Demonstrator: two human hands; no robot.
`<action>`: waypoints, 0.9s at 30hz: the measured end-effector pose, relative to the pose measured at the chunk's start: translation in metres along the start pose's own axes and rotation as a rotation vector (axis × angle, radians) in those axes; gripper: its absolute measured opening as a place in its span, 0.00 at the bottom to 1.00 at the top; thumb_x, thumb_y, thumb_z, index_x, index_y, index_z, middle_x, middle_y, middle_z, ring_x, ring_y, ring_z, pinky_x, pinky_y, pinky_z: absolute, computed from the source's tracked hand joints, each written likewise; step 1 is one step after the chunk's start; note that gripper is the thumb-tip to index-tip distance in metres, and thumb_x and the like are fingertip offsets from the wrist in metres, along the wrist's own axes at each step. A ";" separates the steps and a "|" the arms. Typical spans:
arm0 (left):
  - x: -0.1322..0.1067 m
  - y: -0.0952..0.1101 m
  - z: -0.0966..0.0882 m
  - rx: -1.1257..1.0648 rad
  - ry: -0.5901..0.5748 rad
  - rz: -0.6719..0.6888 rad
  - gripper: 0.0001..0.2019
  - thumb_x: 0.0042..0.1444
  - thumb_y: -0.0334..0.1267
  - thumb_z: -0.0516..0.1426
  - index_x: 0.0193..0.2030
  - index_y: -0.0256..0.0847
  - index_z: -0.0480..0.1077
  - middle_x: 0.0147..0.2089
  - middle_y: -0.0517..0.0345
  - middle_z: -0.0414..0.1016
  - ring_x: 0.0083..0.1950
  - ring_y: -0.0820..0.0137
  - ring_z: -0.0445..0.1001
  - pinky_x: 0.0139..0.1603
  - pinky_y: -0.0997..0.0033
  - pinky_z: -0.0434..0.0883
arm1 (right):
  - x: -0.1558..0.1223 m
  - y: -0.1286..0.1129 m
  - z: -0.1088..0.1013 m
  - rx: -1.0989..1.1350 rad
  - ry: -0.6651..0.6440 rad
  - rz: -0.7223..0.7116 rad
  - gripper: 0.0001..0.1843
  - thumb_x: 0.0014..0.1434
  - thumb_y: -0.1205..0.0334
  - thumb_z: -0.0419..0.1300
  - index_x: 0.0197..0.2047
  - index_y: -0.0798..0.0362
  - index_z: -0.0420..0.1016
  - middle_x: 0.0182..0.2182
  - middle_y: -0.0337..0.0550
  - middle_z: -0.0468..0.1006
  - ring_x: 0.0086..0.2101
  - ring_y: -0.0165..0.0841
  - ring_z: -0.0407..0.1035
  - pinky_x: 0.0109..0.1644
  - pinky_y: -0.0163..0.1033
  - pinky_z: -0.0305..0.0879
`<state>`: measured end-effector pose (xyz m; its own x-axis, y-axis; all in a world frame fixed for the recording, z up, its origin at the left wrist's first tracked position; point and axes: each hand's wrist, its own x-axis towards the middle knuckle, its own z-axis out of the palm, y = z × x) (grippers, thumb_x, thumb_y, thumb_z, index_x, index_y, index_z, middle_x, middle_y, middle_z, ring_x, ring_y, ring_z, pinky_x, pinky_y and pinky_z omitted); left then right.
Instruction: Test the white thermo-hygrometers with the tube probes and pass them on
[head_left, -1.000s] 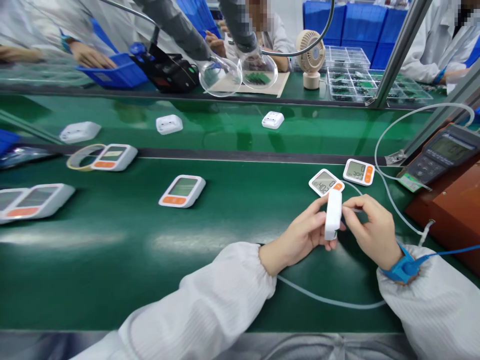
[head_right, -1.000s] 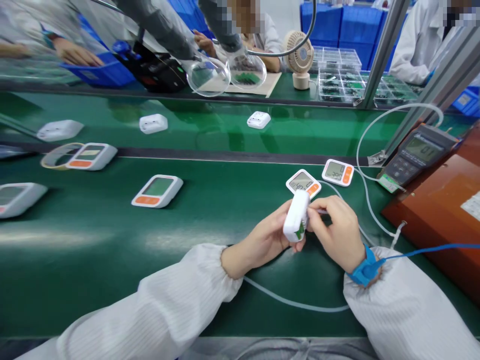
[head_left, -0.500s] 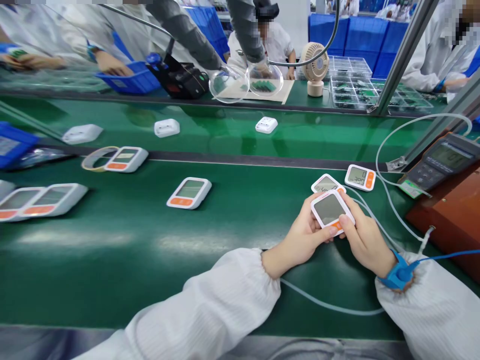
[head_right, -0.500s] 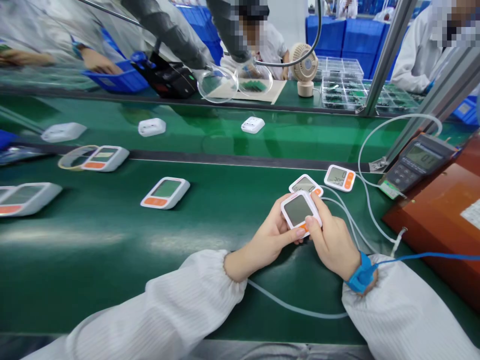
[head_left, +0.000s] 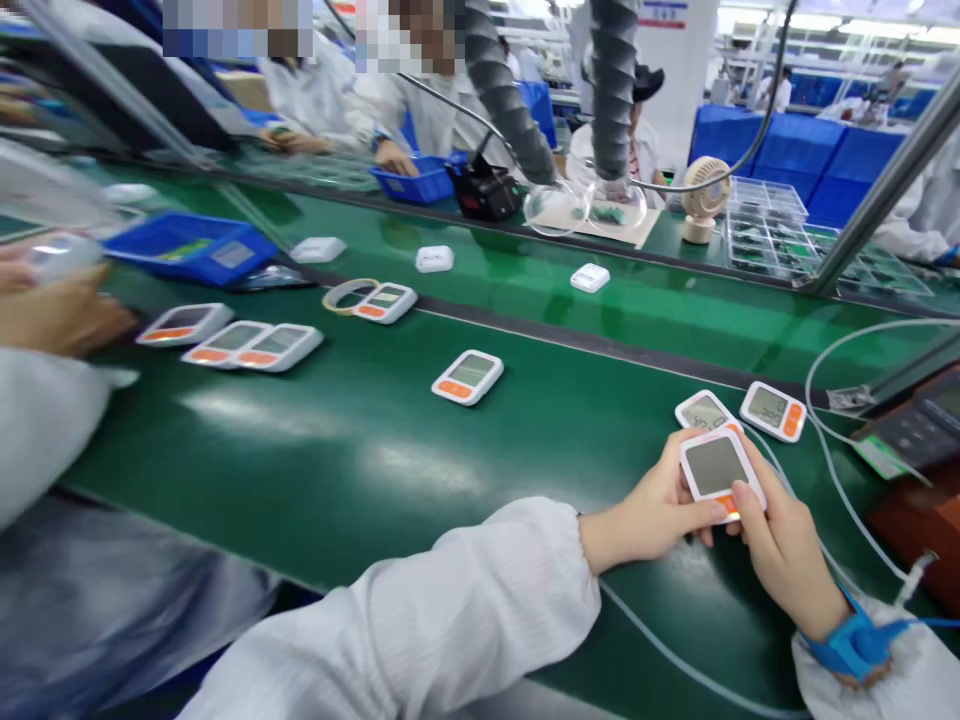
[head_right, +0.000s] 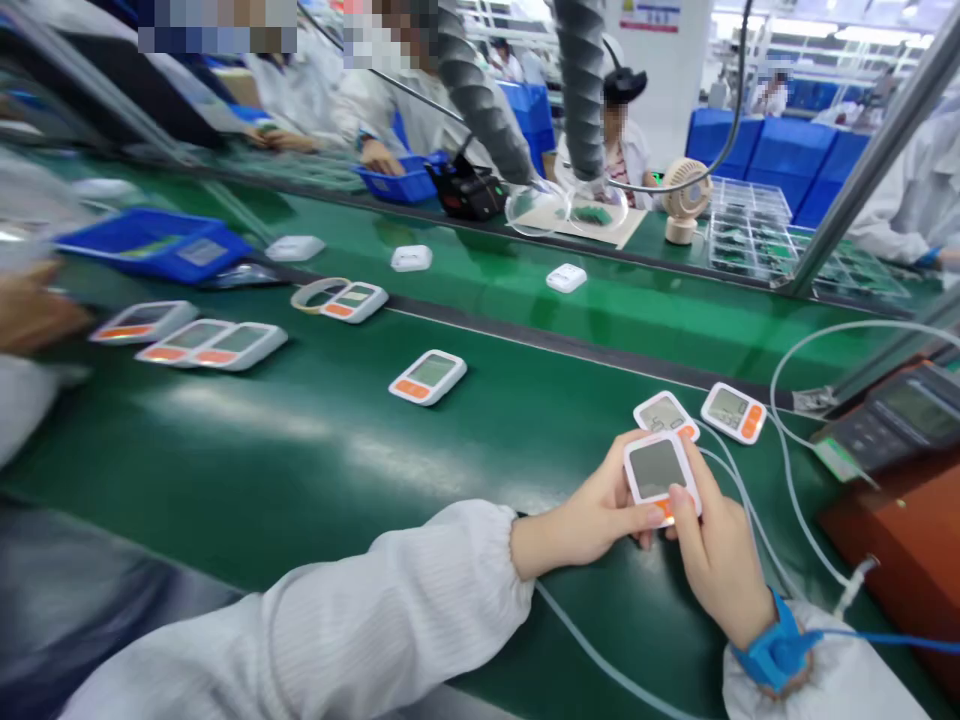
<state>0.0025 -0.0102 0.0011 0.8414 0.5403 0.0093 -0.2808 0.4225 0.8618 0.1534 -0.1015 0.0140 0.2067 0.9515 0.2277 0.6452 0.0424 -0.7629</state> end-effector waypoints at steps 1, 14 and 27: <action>0.001 -0.002 -0.001 -0.010 -0.002 -0.001 0.41 0.53 0.45 0.70 0.64 0.49 0.47 0.47 0.56 0.70 0.36 0.72 0.77 0.28 0.77 0.72 | 0.000 0.002 0.000 -0.008 0.005 0.020 0.31 0.75 0.50 0.47 0.74 0.56 0.56 0.27 0.38 0.77 0.24 0.36 0.73 0.29 0.35 0.71; 0.005 -0.011 -0.003 0.018 0.038 -0.018 0.47 0.46 0.49 0.73 0.65 0.46 0.48 0.45 0.55 0.72 0.35 0.72 0.76 0.31 0.73 0.72 | -0.003 0.000 0.000 -0.079 0.041 0.121 0.35 0.72 0.42 0.47 0.73 0.54 0.59 0.24 0.40 0.75 0.23 0.41 0.73 0.28 0.40 0.72; 0.015 -0.028 -0.009 -0.001 0.088 -0.064 0.56 0.31 0.43 0.78 0.65 0.48 0.52 0.45 0.56 0.72 0.30 0.73 0.76 0.27 0.71 0.75 | -0.001 0.034 -0.005 -0.078 -0.010 0.294 0.40 0.65 0.31 0.51 0.70 0.47 0.65 0.31 0.45 0.81 0.27 0.44 0.77 0.28 0.41 0.75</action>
<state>0.0189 -0.0070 -0.0275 0.8138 0.5741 -0.0905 -0.2282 0.4589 0.8587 0.1789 -0.1022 -0.0086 0.3865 0.9223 -0.0023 0.6134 -0.2589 -0.7461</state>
